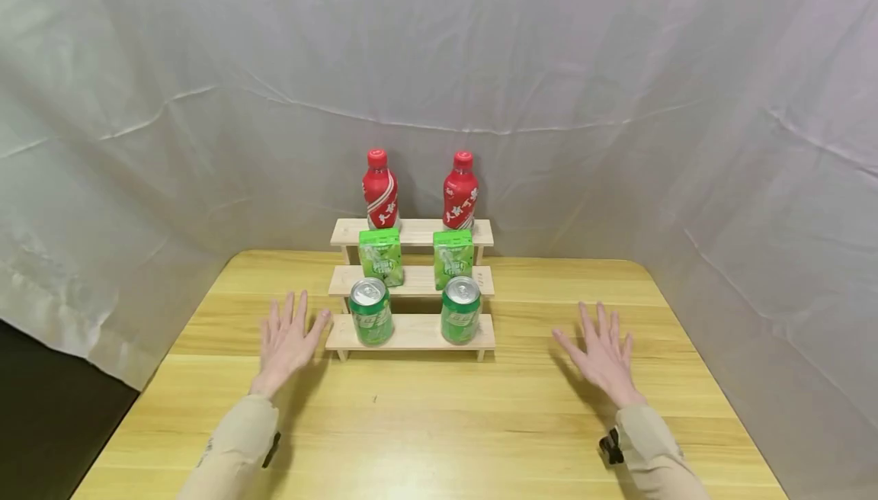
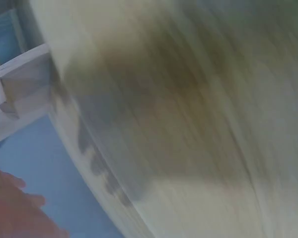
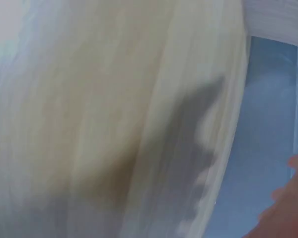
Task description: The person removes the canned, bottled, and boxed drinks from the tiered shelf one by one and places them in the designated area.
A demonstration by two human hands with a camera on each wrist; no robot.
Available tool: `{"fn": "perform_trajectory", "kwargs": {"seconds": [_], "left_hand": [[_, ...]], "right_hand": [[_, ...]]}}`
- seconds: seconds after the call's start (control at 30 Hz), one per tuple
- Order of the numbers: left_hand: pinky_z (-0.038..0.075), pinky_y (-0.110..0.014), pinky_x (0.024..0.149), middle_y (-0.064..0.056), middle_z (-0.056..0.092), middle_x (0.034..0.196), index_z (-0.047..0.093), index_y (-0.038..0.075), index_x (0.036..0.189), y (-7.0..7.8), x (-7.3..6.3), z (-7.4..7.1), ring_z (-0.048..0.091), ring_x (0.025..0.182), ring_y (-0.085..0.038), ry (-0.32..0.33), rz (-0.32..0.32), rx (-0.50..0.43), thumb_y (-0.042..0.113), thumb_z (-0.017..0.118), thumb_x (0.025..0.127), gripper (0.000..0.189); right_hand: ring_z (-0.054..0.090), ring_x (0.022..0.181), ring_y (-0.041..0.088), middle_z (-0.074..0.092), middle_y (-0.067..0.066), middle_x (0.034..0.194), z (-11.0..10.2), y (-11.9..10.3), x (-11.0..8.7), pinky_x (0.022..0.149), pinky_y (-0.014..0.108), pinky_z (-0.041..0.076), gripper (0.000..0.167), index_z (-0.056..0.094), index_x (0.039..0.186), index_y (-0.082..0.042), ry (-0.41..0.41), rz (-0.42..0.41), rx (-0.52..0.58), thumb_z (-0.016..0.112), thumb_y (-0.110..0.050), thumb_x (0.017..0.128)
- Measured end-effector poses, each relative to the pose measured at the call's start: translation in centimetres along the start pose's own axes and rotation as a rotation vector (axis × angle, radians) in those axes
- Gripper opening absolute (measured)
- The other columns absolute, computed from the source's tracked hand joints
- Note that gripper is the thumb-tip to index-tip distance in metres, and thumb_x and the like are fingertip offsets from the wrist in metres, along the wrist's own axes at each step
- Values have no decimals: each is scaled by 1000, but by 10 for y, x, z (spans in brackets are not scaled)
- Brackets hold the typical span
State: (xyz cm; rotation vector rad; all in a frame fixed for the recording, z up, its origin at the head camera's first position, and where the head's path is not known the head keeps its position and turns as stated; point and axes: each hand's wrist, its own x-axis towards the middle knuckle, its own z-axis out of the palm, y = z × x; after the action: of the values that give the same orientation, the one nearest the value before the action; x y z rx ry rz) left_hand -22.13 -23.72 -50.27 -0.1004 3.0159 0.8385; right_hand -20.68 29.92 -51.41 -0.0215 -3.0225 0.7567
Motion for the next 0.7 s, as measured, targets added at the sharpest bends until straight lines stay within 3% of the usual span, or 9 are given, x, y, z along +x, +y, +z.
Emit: {"fn": "perform_trajectory", "kwargs": {"seconds": [0.17, 0.37, 0.5, 0.7], "left_hand": [[4, -72, 122, -34, 6, 164, 0, 1, 160, 4, 1, -4, 2, 151, -55, -97, -16, -220, 56, 28, 106, 82], [35, -64, 117, -39, 39, 149, 11, -15, 154, 9, 2, -6, 40, 139, -53, -182, -2, -407, 42, 44, 107, 81], [44, -58, 113, -39, 53, 137, 19, -22, 148, 11, 2, -7, 56, 126, -48, -217, 4, -458, 33, 51, 105, 77], [54, -52, 103, -38, 58, 128, 35, -22, 141, 12, 2, -7, 64, 113, -39, -268, -31, -495, 27, 56, 104, 65]], "right_hand": [[-16, 150, 54, -17, 23, 166, -5, -1, 5, 113, 81, -11, 89, -4, 162, -15, -13, 27, 162, 40, -62, 101], [3, 152, 54, 0, 31, 166, -11, -4, 10, 119, 77, 4, 84, 6, 161, -5, 16, 18, 352, 45, -51, 103], [15, 151, 51, 17, 31, 163, -14, -6, 12, 122, 71, 15, 80, 16, 159, -1, 20, 36, 455, 47, -48, 103], [24, 149, 48, 28, 31, 158, -15, -8, 13, 126, 61, 21, 76, 21, 158, 0, 20, 51, 592, 53, -42, 103]]}}
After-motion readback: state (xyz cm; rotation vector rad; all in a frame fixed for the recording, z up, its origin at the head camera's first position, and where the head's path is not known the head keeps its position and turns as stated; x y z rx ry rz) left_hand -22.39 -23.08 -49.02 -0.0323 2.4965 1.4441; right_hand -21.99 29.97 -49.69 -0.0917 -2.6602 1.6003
